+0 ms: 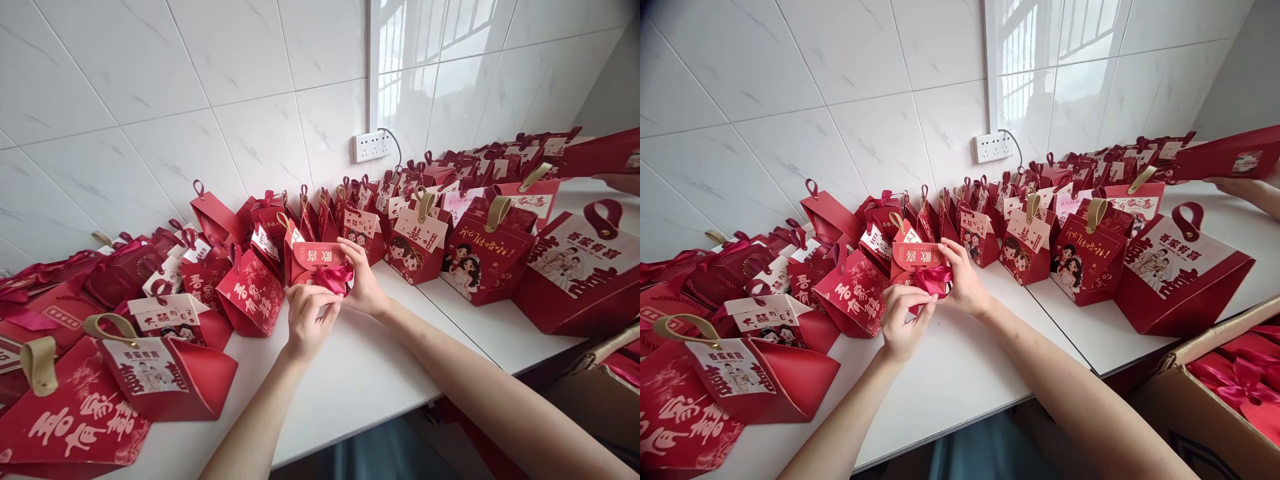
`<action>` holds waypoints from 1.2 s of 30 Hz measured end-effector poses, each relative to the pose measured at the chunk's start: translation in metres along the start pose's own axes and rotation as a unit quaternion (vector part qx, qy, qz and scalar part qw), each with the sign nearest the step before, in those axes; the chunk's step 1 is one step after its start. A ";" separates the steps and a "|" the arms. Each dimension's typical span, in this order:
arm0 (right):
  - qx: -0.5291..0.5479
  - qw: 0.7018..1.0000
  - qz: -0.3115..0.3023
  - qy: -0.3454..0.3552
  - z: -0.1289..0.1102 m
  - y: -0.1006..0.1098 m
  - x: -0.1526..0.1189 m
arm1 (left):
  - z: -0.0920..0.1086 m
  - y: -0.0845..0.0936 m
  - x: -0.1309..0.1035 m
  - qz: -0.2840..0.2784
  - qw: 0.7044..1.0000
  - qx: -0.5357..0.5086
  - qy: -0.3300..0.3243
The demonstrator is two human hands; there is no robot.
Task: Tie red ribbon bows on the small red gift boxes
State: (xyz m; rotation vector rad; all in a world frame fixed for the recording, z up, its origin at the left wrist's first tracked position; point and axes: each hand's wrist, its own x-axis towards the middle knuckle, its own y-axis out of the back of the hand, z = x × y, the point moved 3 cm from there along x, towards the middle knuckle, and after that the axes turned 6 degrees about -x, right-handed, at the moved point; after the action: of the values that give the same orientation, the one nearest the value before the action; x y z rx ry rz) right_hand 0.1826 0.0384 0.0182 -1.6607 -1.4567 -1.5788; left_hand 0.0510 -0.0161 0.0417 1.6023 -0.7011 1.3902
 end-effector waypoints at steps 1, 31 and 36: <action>-0.001 1.000 0.000 -0.001 0.000 0.000 0.000 | 0.000 0.000 0.000 0.000 1.000 0.000 -0.001; 0.024 1.000 0.011 0.002 0.000 0.000 0.001 | 0.002 0.000 0.001 0.005 1.000 -0.010 -0.002; 0.007 1.000 0.005 -0.004 0.000 0.001 0.001 | 0.003 0.000 0.002 0.010 1.000 -0.016 -0.006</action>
State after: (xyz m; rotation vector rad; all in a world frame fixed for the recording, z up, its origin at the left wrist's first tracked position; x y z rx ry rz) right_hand 0.1829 0.0384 0.0190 -1.6659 -1.4585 -1.5542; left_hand 0.0524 -0.0187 0.0433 1.5838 -0.7443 1.3777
